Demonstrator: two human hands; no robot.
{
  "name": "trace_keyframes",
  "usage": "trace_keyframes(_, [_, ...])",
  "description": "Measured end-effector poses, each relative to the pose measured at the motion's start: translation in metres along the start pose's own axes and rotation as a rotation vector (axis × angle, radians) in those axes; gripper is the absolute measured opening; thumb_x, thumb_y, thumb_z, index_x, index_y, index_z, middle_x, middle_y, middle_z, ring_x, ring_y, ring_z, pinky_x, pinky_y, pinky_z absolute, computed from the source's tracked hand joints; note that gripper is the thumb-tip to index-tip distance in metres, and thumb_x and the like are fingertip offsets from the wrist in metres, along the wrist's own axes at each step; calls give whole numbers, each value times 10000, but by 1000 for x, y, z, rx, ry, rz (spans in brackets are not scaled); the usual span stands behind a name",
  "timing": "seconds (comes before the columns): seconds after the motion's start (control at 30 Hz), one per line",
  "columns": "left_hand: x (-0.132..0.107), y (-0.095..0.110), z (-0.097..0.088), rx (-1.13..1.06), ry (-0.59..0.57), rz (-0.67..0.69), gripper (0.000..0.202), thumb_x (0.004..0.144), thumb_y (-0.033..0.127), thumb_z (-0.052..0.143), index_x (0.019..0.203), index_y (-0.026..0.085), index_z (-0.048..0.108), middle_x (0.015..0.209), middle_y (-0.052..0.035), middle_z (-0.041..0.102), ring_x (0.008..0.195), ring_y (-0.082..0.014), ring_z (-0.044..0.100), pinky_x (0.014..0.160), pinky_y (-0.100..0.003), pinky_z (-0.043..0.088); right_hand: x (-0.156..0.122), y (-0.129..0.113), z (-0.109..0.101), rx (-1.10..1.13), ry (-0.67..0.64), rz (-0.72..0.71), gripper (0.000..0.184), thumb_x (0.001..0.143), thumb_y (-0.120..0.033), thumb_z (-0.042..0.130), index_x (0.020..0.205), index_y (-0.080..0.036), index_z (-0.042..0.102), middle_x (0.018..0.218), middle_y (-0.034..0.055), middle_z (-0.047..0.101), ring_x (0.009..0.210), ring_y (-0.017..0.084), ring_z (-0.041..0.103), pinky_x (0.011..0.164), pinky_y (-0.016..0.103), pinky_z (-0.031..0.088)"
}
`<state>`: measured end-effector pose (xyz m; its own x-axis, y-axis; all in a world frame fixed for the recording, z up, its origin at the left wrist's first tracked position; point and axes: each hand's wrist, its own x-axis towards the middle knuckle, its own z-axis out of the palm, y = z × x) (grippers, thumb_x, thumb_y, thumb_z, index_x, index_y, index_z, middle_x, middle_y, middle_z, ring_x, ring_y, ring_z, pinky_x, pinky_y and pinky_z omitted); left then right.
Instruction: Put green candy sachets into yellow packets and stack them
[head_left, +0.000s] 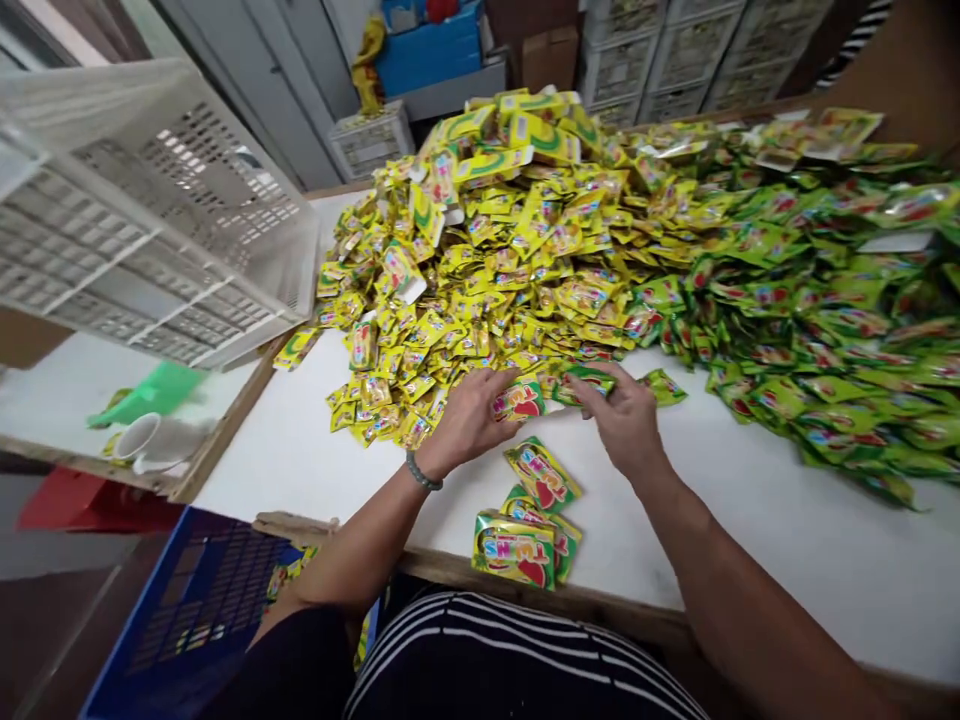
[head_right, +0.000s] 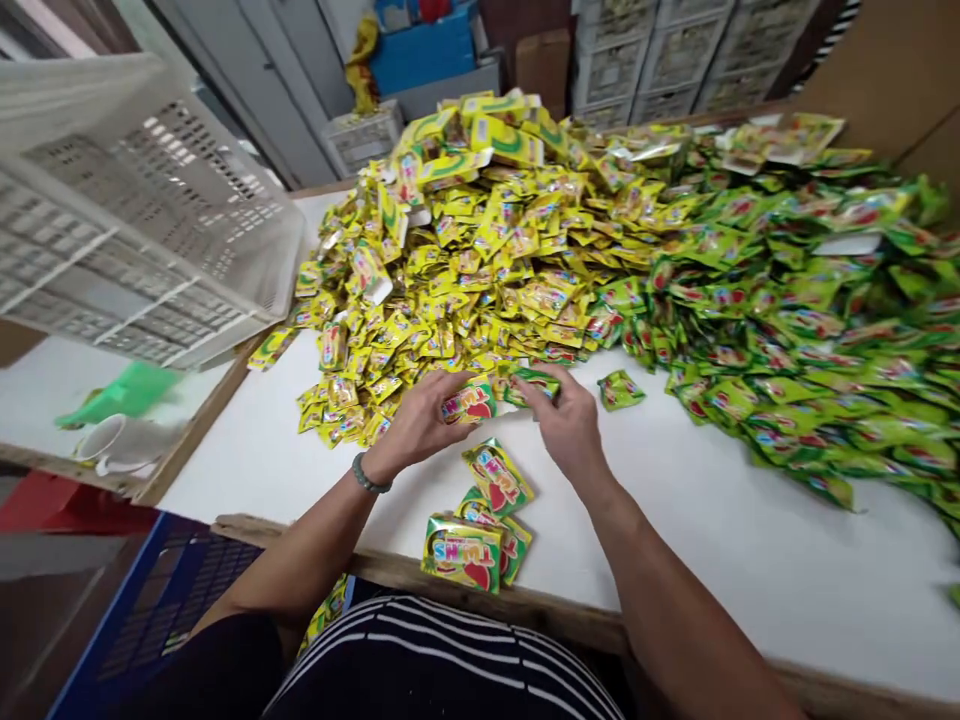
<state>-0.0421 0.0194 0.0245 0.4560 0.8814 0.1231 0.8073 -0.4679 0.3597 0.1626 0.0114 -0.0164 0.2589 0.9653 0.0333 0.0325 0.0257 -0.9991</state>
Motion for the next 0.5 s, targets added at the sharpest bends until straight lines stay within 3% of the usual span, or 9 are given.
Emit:
trace_keyframes(0.13, [6,3,17,-64,22,-34,576,758,323,719,1290,179,553,1094,-93,629,1000,-251,577,870,-359,465,7,1,-11,-207,-134,80,484,677,-603,700,933,-192,684,425,-88,384,426,122,372,438,263,270])
trace_keyframes(0.23, [2,1,25,-43,8,-7,543,788,340,687,1289,178,557,1050,-97,628,977,-255,567,863,-367,454,10,4,-15,-278,-227,97,411,702,-562,674,904,-205,690,514,-44,522,488,146,453,502,285,343])
trace_keyframes(0.33, [-2,1,27,-32,-10,39,537,812,350,658,1311,178,559,1055,-117,626,982,-273,559,868,-397,447,9,7,-12,-315,-253,-8,288,722,-486,667,839,-224,695,733,17,661,673,191,578,650,327,435])
trace_keyframes(0.4, [-2,-1,26,-140,-3,28,538,811,389,677,1304,195,580,1093,-120,640,1002,-273,571,883,-402,452,8,7,-9,-299,-220,-73,267,727,-467,680,841,-226,693,842,35,684,763,206,603,725,350,456])
trace_keyframes(0.5, [-2,-4,23,-512,7,-89,500,777,430,734,1216,203,658,1094,-99,689,984,-247,622,880,-369,473,3,6,-2,-162,-158,-93,333,712,-480,733,896,-212,662,845,27,674,761,193,603,739,348,476])
